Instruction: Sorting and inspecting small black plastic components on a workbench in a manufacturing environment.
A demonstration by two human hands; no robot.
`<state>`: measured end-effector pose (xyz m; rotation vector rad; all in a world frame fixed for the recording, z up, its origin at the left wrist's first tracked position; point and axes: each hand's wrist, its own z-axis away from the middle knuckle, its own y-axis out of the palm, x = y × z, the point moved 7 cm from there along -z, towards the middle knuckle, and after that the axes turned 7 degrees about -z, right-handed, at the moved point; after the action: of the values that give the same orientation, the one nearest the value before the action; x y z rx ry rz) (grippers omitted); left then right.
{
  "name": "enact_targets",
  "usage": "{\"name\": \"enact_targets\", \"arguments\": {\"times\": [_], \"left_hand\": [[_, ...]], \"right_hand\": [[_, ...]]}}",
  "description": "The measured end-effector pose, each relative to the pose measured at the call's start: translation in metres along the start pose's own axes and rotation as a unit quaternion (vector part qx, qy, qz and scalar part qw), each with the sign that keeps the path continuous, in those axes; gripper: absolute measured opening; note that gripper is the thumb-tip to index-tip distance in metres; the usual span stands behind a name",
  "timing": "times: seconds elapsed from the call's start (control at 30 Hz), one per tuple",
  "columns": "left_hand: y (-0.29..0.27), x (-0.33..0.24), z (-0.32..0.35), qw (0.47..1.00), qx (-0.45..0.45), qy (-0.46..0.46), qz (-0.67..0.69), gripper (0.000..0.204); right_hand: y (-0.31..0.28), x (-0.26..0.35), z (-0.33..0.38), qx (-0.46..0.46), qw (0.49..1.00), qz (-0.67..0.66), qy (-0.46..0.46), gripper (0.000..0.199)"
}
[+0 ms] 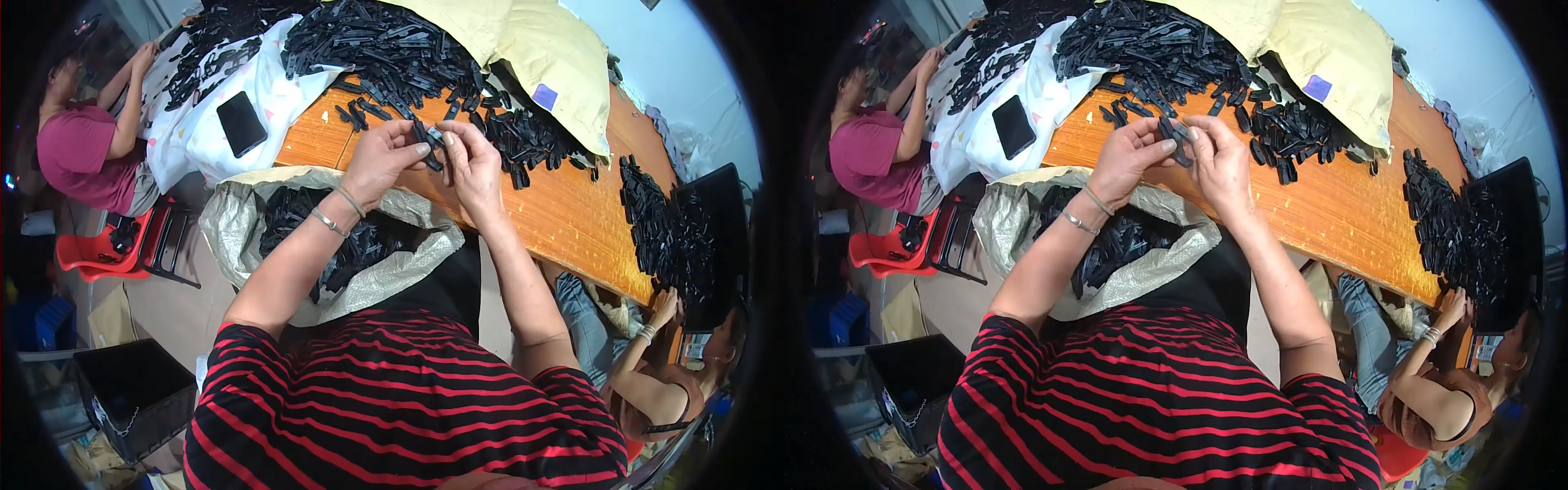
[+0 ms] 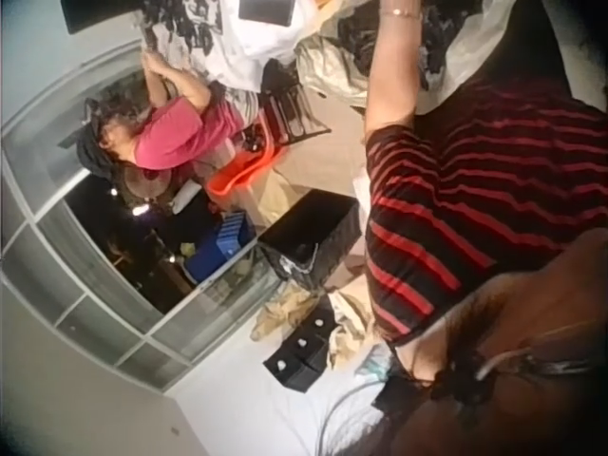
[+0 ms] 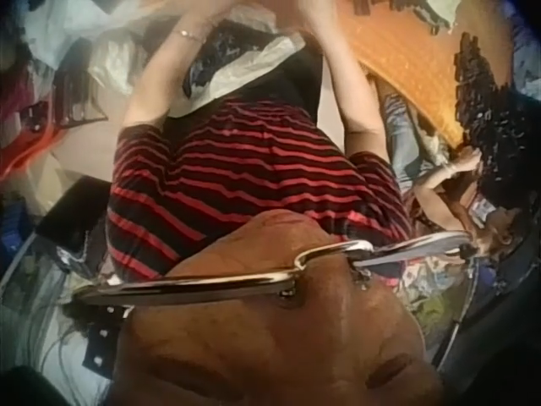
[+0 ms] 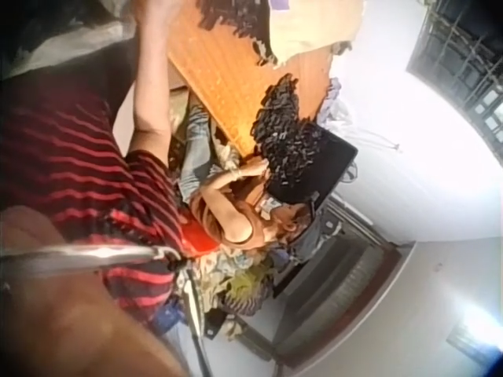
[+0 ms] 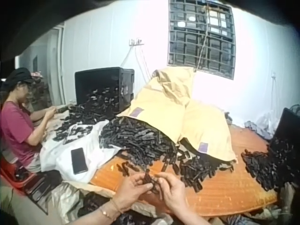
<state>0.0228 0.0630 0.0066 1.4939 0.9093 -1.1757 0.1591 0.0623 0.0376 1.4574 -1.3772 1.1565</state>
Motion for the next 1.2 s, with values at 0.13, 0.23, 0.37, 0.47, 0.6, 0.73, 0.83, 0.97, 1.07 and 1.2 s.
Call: {"name": "enact_targets", "arguments": {"times": [0.13,0.23,0.37,0.47,0.6,0.73,0.83,0.97,1.07,1.2], "left_hand": [[0.0,-0.004,0.006,1.0,-0.013,0.015,-0.006,0.029],[-0.009,-0.005,0.008,0.999,-0.026,0.027,-0.023,0.029],[-0.007,-0.01,0.009,0.999,-0.033,0.039,-0.01,0.028],[-0.008,-0.012,0.008,0.997,-0.044,0.057,-0.01,0.027],[-0.002,-0.019,0.01,0.994,-0.046,0.095,-0.034,0.025],[-0.008,-0.015,0.011,0.993,-0.054,0.105,-0.029,0.028],[-0.006,-0.014,0.016,0.99,-0.055,0.116,-0.057,0.03],[0.003,-0.025,0.023,0.99,-0.053,0.122,-0.053,0.03],[0.008,-0.028,0.03,0.988,-0.062,0.128,-0.064,0.027],[0.006,-0.036,0.039,0.965,-0.104,0.162,-0.177,0.021]], "right_hand": [[0.0,0.006,0.004,0.049,0.97,0.177,-0.158,0.021],[0.002,-0.006,0.004,0.077,0.986,0.144,0.038,0.02],[-0.003,0.009,0.005,0.035,0.99,0.131,0.037,0.018],[0.001,0.036,0.011,-0.024,0.974,0.185,-0.126,0.015],[0.009,0.032,0.012,-0.027,0.973,0.169,-0.155,0.017],[0.011,0.029,0.012,-0.012,0.973,0.168,-0.161,0.02],[0.01,0.024,0.013,0.003,0.983,0.142,-0.113,0.023],[0.009,0.017,0.011,0.009,0.991,0.104,-0.088,0.023],[0.012,0.014,0.014,0.001,0.995,0.077,-0.065,0.027],[0.019,0.006,0.019,0.024,0.998,0.054,-0.022,0.033]]}}
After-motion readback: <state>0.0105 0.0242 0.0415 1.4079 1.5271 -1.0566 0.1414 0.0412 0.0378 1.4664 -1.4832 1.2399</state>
